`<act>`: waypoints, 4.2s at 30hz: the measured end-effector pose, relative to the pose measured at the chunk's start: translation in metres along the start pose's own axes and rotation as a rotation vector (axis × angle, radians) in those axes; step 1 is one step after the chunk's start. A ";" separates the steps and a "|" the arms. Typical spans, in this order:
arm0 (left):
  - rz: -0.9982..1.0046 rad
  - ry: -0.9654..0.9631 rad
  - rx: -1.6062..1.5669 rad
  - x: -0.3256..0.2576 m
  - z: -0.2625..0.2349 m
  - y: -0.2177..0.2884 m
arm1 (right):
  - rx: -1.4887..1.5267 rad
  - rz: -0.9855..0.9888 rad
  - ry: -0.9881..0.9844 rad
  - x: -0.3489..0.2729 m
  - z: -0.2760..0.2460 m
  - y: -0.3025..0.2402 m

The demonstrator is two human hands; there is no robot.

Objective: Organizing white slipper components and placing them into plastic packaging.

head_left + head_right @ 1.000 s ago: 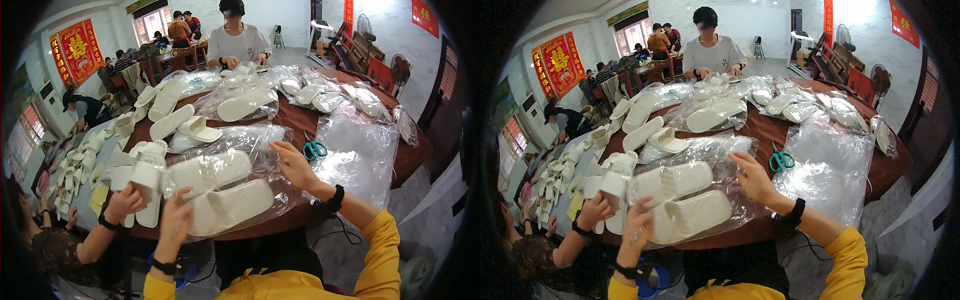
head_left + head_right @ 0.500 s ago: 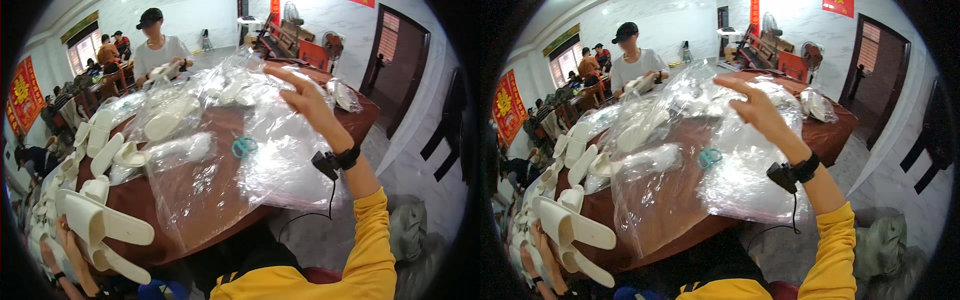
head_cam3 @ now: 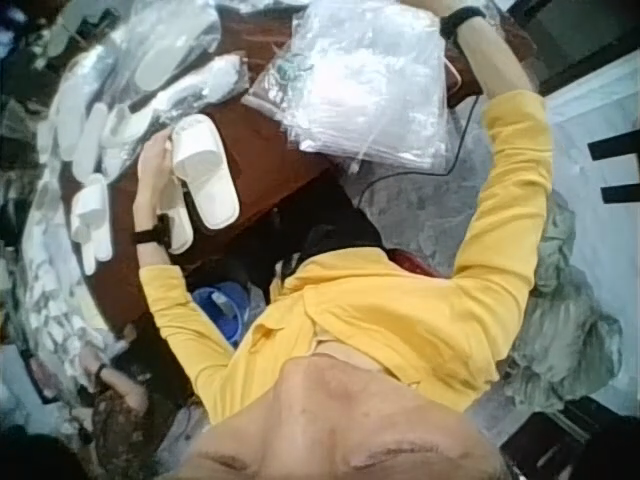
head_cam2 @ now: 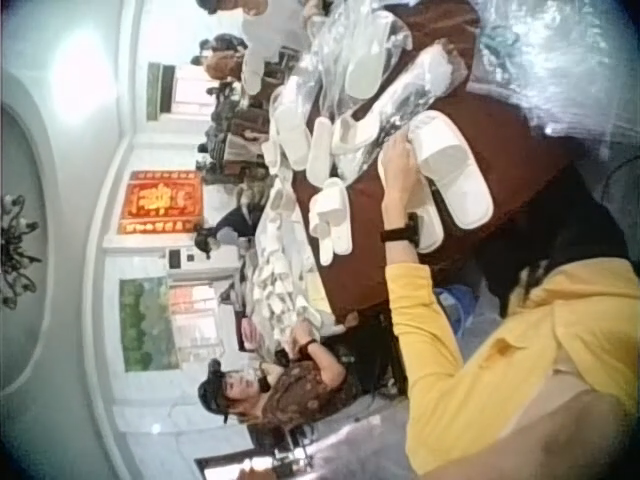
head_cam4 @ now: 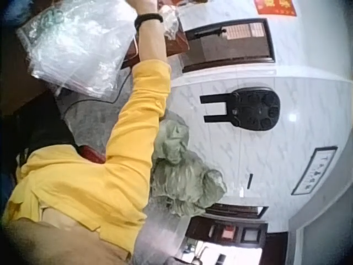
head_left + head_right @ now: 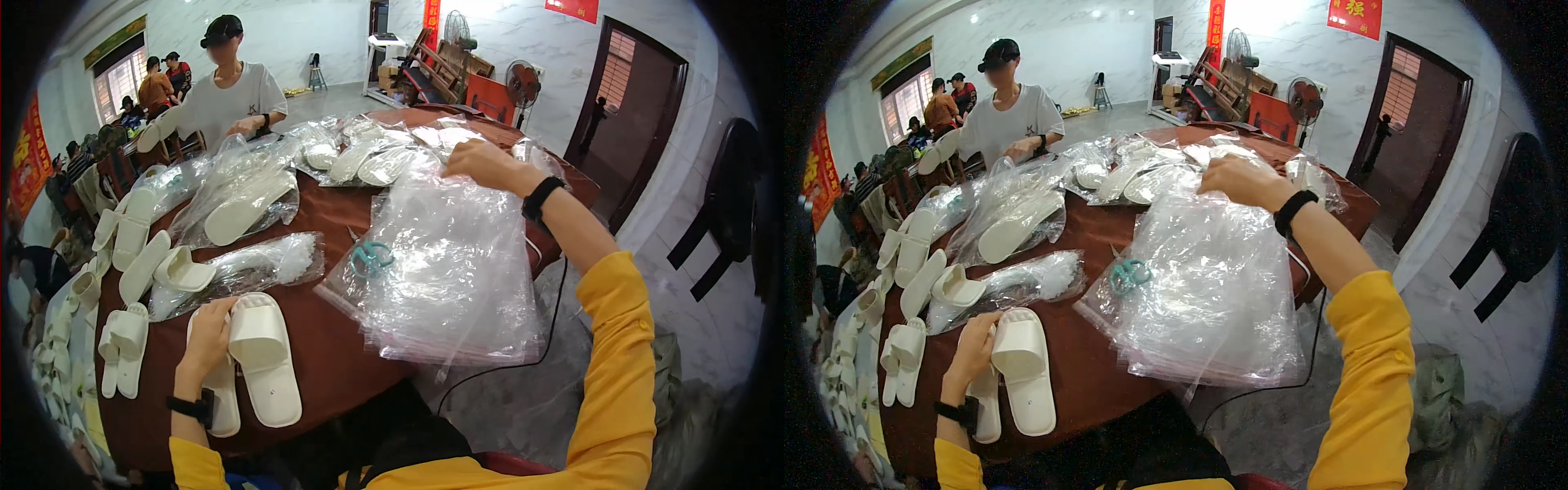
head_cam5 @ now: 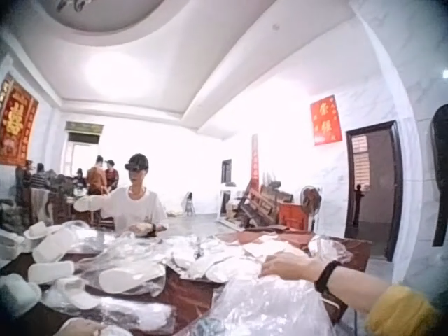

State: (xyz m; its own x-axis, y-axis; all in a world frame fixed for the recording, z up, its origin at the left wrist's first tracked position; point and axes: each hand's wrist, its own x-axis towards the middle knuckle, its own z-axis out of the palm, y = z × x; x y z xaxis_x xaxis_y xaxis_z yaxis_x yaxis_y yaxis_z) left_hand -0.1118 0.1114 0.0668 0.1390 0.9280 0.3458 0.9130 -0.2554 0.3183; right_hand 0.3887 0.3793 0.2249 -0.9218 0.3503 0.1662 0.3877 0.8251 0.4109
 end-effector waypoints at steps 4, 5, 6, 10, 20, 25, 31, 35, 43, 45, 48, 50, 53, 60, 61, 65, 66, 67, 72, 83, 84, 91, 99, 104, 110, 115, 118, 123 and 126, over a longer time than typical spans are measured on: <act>-0.009 0.127 0.084 -0.010 -0.009 0.053 | -0.213 -0.079 -0.019 -0.020 0.068 0.011; -0.023 0.124 0.083 -0.017 -0.016 0.065 | -0.205 -0.092 -0.020 -0.023 0.076 0.009; -0.014 0.053 0.015 -0.024 -0.021 0.077 | -0.244 -0.076 -0.009 -0.028 0.082 0.007; 0.161 -0.131 -0.103 -0.027 -0.023 0.122 | -0.279 0.163 -0.035 -0.038 0.069 -0.010; 0.133 -0.189 0.079 -0.046 0.006 0.134 | 0.191 0.290 -0.299 -0.057 0.036 -0.190; 0.057 -0.210 0.102 -0.072 0.006 0.115 | 0.210 0.159 -0.530 -0.104 0.050 -0.118; -0.123 -0.096 0.106 -0.086 0.022 0.104 | 0.227 0.162 -0.602 -0.100 0.074 -0.108; -0.093 -0.055 0.097 -0.093 0.039 0.096 | 0.263 0.150 -0.743 -0.078 0.053 -0.106; -0.072 -0.024 0.158 -0.091 0.039 0.098 | 0.466 0.138 -0.538 0.004 -0.091 -0.091; -0.097 -0.031 0.168 -0.097 0.040 0.096 | 0.480 0.151 -0.539 0.065 -0.120 -0.112; -0.084 0.001 0.189 -0.099 0.044 0.094 | 0.643 0.198 -0.299 0.136 -0.083 -0.125; -0.056 -0.010 0.082 -0.091 0.034 0.102 | 0.393 0.229 -0.213 0.157 -0.019 -0.120; -0.151 0.111 -0.101 -0.103 0.014 0.095 | 0.382 0.351 -0.205 0.168 0.093 -0.143; -0.304 0.168 0.100 -0.135 0.010 0.067 | 1.550 0.734 0.043 0.176 0.174 -0.203; -0.281 0.160 0.196 -0.135 0.014 0.077 | 1.476 0.797 0.153 0.182 0.176 -0.211; -0.317 0.189 0.183 -0.129 0.028 0.090 | 1.254 0.820 0.193 0.181 0.169 -0.215; -0.321 0.194 0.185 -0.130 0.029 0.092 | 1.255 0.812 0.188 0.180 0.163 -0.215; -0.322 0.194 0.183 -0.130 0.030 0.093 | 1.220 0.787 0.192 0.177 0.159 -0.213; -0.311 0.222 0.194 -0.128 0.034 0.097 | 0.819 0.741 0.311 0.163 0.157 -0.190; -0.278 0.221 0.265 -0.127 0.039 0.109 | 1.927 0.437 1.466 0.112 -0.030 -0.102; -0.286 0.219 0.251 -0.130 0.040 0.110 | 1.896 0.312 1.439 0.113 -0.066 -0.130; -0.250 0.193 0.236 -0.134 0.037 0.120 | 1.558 -0.366 1.166 0.089 -0.150 -0.272; -0.276 0.386 -0.149 -0.142 0.000 0.150 | 1.876 0.022 0.694 0.060 -0.144 -0.318; 0.061 0.502 -0.687 -0.135 -0.024 0.221 | 1.735 -0.424 0.144 0.017 -0.139 -0.372; -0.121 -0.133 -1.178 -0.167 -0.020 0.218 | 1.812 -0.564 0.275 -0.001 -0.138 -0.374; 0.041 0.332 -0.682 -0.149 -0.025 0.210 | 2.001 -0.362 0.695 -0.049 -0.141 -0.370; -0.056 0.426 -0.472 -0.174 -0.040 0.190 | 2.153 -0.049 0.726 -0.054 -0.094 -0.367; -0.062 0.385 -0.348 -0.190 -0.048 0.165 | 2.095 0.483 0.452 -0.025 -0.062 -0.377; -0.080 0.319 -0.416 -0.196 -0.049 0.165 | 2.062 0.458 0.354 0.027 -0.048 -0.395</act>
State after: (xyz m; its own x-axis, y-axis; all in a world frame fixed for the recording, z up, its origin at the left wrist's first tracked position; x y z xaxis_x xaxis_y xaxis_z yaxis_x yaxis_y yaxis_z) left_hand -0.0074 -0.1258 0.0941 -0.1076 0.8366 0.5372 0.6778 -0.3336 0.6552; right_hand 0.2109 0.0417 0.1104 -0.6518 0.7408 0.1625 -0.2478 -0.0055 -0.9688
